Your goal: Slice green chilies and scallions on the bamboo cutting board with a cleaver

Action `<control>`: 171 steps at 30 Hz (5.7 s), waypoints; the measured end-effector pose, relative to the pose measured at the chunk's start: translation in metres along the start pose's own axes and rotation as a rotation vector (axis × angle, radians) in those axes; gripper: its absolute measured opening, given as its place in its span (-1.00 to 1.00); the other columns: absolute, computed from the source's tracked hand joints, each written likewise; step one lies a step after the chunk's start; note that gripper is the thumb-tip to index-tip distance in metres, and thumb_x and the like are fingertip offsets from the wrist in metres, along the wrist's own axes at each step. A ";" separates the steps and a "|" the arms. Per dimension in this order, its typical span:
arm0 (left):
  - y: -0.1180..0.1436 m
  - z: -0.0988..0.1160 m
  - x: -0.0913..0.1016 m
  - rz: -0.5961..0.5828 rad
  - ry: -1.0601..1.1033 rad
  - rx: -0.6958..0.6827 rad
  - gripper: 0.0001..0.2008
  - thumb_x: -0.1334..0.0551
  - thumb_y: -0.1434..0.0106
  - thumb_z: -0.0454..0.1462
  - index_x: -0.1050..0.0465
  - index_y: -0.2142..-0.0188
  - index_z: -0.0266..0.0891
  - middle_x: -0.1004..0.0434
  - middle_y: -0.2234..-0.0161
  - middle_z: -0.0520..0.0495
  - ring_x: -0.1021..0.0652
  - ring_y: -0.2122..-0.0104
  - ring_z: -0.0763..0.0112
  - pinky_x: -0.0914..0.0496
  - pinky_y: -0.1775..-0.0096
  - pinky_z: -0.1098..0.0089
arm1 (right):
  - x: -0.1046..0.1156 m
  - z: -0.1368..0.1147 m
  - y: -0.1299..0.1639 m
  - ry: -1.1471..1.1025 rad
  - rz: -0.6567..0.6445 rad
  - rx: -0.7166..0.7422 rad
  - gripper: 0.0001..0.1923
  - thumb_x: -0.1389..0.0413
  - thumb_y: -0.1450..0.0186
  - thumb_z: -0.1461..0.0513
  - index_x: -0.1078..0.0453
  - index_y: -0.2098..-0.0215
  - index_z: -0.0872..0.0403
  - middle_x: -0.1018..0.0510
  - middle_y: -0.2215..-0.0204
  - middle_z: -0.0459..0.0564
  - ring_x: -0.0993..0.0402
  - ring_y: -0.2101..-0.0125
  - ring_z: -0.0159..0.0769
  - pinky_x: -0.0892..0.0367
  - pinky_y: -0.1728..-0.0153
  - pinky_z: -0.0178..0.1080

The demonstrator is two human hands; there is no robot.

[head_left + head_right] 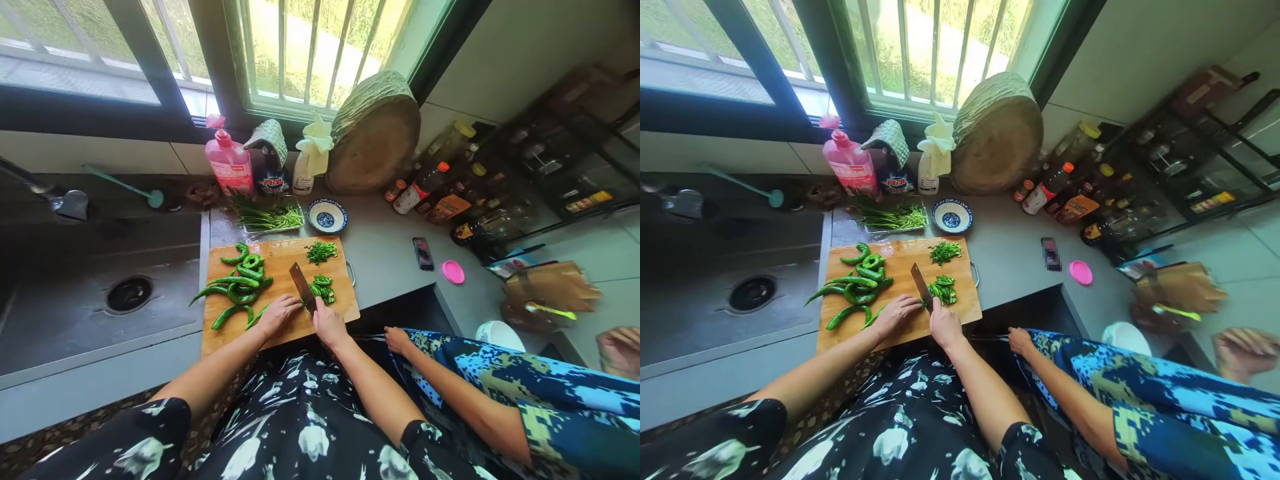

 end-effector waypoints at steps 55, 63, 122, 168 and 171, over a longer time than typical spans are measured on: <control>0.005 -0.003 0.007 0.186 0.029 -0.007 -0.75 0.01 -0.30 -0.31 -0.45 0.22 -0.23 -0.49 0.21 -0.11 -0.43 0.18 0.38 -0.39 0.13 0.29 | -0.014 -0.017 -0.013 0.021 0.024 0.123 -0.47 0.13 -0.28 0.28 0.02 -0.21 0.24 -0.55 0.36 0.16 -0.52 0.38 -0.18 -0.38 0.36 -0.25; 0.007 -0.006 0.005 0.203 0.000 0.005 -0.76 -0.01 -0.28 -0.36 -0.45 0.23 -0.24 -0.49 0.23 -0.12 -0.42 0.21 0.38 -0.39 0.14 0.30 | 0.005 -0.002 0.008 0.017 0.009 0.136 -0.50 0.12 -0.29 0.24 0.00 -0.20 0.16 -0.56 0.40 0.10 -0.52 0.40 -0.19 -0.37 0.37 -0.26; -0.010 -0.001 0.008 0.123 -0.035 -0.014 -0.70 0.04 -0.30 -0.34 -0.45 0.15 -0.25 -0.49 0.17 -0.14 -0.40 0.19 0.36 -0.39 0.13 0.29 | 0.004 0.005 -0.022 -0.008 0.039 0.097 -0.52 0.14 -0.31 0.24 -0.03 -0.18 0.20 -0.56 0.35 0.13 -0.52 0.36 -0.21 -0.37 0.33 -0.28; 0.009 -0.003 0.044 0.023 -0.273 0.350 -0.81 -0.12 -0.15 -0.36 -0.41 0.23 -0.25 -0.46 0.29 -0.15 -0.42 0.26 0.25 -0.35 0.24 0.29 | -0.017 0.012 -0.006 -0.061 0.111 0.094 -0.53 0.10 -0.28 0.24 -0.12 -0.16 0.16 -0.57 0.38 0.07 -0.51 0.41 -0.26 -0.34 0.39 -0.32; -0.005 -0.007 0.033 -0.091 -0.252 0.378 -0.81 -0.09 -0.16 -0.38 -0.42 0.25 -0.24 -0.44 0.34 -0.11 -0.41 0.28 0.30 -0.33 0.24 0.33 | -0.020 0.022 -0.005 -0.014 0.101 0.084 -0.52 0.09 -0.28 0.23 -0.13 -0.16 0.16 -0.57 0.38 0.08 -0.51 0.41 -0.25 -0.34 0.39 -0.32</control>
Point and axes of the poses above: each hand's wrist, its own y-axis away from the middle knuckle, its own x-axis out of the back of the hand, z = x × y, the point moved 7 cm from there along -y, towards the middle knuckle
